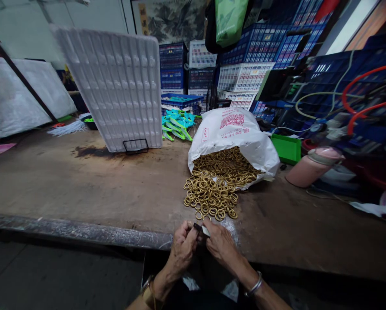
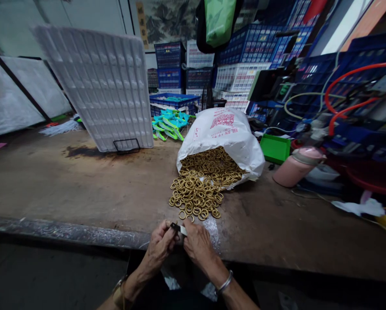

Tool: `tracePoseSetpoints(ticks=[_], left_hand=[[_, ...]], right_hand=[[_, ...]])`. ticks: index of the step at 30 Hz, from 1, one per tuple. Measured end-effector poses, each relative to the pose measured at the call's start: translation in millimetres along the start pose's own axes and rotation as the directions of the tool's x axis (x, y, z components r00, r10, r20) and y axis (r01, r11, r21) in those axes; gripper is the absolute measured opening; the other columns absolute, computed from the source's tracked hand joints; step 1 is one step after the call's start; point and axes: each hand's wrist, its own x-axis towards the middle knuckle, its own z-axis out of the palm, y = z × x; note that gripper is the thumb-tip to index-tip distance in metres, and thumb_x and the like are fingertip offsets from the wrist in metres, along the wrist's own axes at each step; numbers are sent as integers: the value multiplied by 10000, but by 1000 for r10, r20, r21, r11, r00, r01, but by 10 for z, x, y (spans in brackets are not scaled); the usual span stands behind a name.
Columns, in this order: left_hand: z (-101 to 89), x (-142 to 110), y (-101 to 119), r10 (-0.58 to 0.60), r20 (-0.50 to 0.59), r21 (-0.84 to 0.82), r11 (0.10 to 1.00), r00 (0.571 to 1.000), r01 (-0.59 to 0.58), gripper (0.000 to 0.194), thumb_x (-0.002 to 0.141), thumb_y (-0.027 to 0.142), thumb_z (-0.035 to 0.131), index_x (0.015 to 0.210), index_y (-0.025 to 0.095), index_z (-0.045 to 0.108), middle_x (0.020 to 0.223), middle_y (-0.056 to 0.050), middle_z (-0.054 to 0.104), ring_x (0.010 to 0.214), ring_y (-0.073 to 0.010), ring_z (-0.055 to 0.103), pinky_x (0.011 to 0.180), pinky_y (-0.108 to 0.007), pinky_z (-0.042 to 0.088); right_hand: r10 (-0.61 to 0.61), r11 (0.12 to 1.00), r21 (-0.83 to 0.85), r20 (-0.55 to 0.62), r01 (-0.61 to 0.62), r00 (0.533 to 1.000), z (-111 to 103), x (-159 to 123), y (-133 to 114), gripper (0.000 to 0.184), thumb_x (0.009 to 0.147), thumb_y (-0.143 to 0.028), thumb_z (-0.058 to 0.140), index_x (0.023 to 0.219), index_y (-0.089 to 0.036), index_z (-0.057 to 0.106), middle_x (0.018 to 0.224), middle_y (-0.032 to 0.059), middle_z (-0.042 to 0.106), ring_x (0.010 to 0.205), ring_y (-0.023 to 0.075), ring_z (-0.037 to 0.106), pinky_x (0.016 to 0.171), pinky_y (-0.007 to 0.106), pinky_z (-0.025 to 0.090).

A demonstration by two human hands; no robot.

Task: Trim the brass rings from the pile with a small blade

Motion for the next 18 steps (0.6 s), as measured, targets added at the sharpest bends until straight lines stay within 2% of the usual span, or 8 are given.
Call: tracePoseSetpoints(ticks=[3, 6, 9, 12, 14, 18], left_hand=[[-6, -111, 53, -26, 18, -1, 1000, 999, 26, 366, 708, 512, 541, 648, 166, 440, 547, 43, 485, 386, -26, 308, 381, -174, 206], [-36, -192, 113, -93, 88, -70, 993, 992, 99, 342, 732, 498, 525, 686, 164, 465, 510, 49, 469, 354, -21, 282, 355, -168, 169], [-78, -178, 127, -167, 70, -173, 969, 984, 177, 340, 753, 487, 500, 738, 147, 506, 445, 72, 389, 350, -27, 258, 346, -157, 168], [-118, -126, 102, -168, 1, -289, 944, 986, 161, 302, 731, 439, 550, 716, 143, 488, 605, 9, 527, 392, -29, 331, 347, -153, 222], [-146, -107, 84, -160, 1, -347, 926, 987, 150, 258, 735, 398, 555, 726, 152, 477, 719, -22, 574, 420, -39, 387, 349, -157, 251], [-219, -91, 58, -223, 45, -472, 855, 974, 218, 214, 736, 318, 560, 888, 174, 515, 677, 5, 561, 449, -59, 441, 365, -154, 272]], right_hand=[[102, 991, -83, -39, -105, 994, 45, 29, 115, 215, 676, -96, 411, 850, -184, 502, 649, 14, 584, 571, 134, 503, 519, 240, 205], [189, 970, -134, -108, -202, 976, 18, 67, 160, 173, 714, -89, 400, 816, -181, 504, 611, 13, 578, 536, 123, 495, 514, 249, 184], [184, 973, -115, -147, -202, 972, -51, 110, 74, 154, 744, -97, 405, 828, -188, 496, 641, 9, 591, 570, 121, 521, 522, 238, 204], [184, 973, -116, -120, -198, 975, -89, 168, -66, 133, 760, -140, 446, 873, -197, 487, 715, 14, 620, 632, 133, 562, 529, 230, 227], [207, 963, -155, -104, -221, 973, -86, 216, -135, 127, 767, -182, 470, 893, -196, 484, 752, 29, 635, 666, 149, 584, 531, 233, 236], [249, 936, -230, -102, -267, 963, -67, 308, -187, 155, 762, -188, 477, 917, -179, 488, 753, 54, 648, 701, 183, 607, 539, 244, 257]])
